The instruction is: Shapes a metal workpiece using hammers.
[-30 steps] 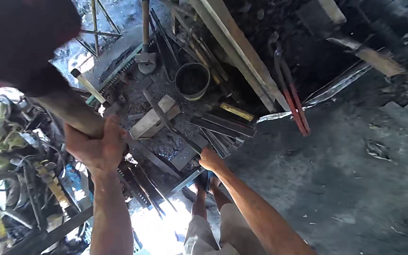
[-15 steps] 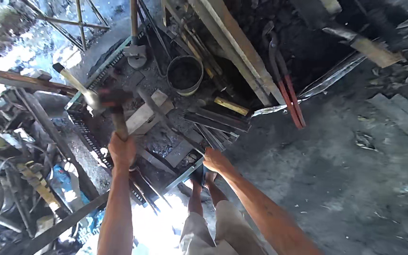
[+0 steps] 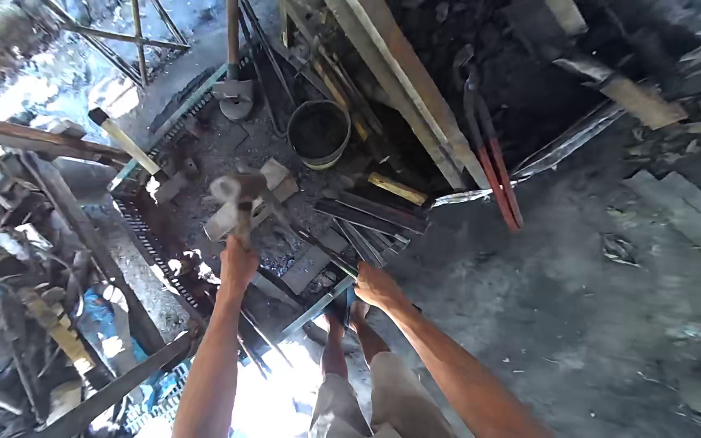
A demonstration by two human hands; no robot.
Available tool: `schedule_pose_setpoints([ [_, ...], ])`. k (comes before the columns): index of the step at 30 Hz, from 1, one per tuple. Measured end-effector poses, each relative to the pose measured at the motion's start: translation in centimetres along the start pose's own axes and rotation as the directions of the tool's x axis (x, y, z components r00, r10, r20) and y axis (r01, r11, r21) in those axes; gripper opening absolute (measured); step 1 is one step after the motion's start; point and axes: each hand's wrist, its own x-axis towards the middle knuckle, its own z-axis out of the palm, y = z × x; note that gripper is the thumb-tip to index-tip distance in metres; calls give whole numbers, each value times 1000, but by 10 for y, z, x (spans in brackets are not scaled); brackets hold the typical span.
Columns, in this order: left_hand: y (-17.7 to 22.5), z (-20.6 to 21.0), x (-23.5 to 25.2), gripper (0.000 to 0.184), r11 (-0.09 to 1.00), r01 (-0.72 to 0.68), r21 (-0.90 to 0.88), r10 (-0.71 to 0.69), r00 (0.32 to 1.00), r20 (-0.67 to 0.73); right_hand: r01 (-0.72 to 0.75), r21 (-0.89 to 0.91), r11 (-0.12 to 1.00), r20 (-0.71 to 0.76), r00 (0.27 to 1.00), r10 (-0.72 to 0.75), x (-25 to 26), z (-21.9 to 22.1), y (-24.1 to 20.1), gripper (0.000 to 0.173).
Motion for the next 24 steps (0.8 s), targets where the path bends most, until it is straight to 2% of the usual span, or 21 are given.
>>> schedule_pose_setpoints([
  [1, -4, 4, 5, 44, 995, 73, 70, -80, 992, 95, 8, 7, 1000, -10, 1000, -8, 0, 0, 4, 54],
  [2, 1, -5, 6, 42, 993, 92, 78, -99, 991, 90, 16, 15, 1000, -22, 1000, -15, 2, -4, 6, 53],
  [6, 29, -54, -15, 40, 999, 4, -53, -12, 988, -156, 30, 31, 999, -44, 999, -29, 2, -22, 0, 57],
  [8, 34, -58, -21, 35, 996, -21, -89, 5, 985, -174, 53, 24, 998, -31, 998, -52, 2, -33, -11, 54],
  [12, 30, -30, -20, 32, 990, 59, -126, -63, 998, -21, 146, -3, 989, -53, 988, -146, 18, -51, -38, 42],
  [15, 25, -3, -5, 29, 994, 105, -39, -101, 989, 105, 171, -21, 985, -95, 981, -172, 26, -48, -42, 43],
  [19, 11, 25, 9, 29, 991, 108, 75, -118, 984, 131, 191, 0, 982, -140, 972, -189, 31, -37, -40, 45],
  [24, -2, 32, 8, 33, 989, 104, 109, -118, 984, 134, 203, 80, 976, -171, 967, -187, 32, -15, -35, 44],
])
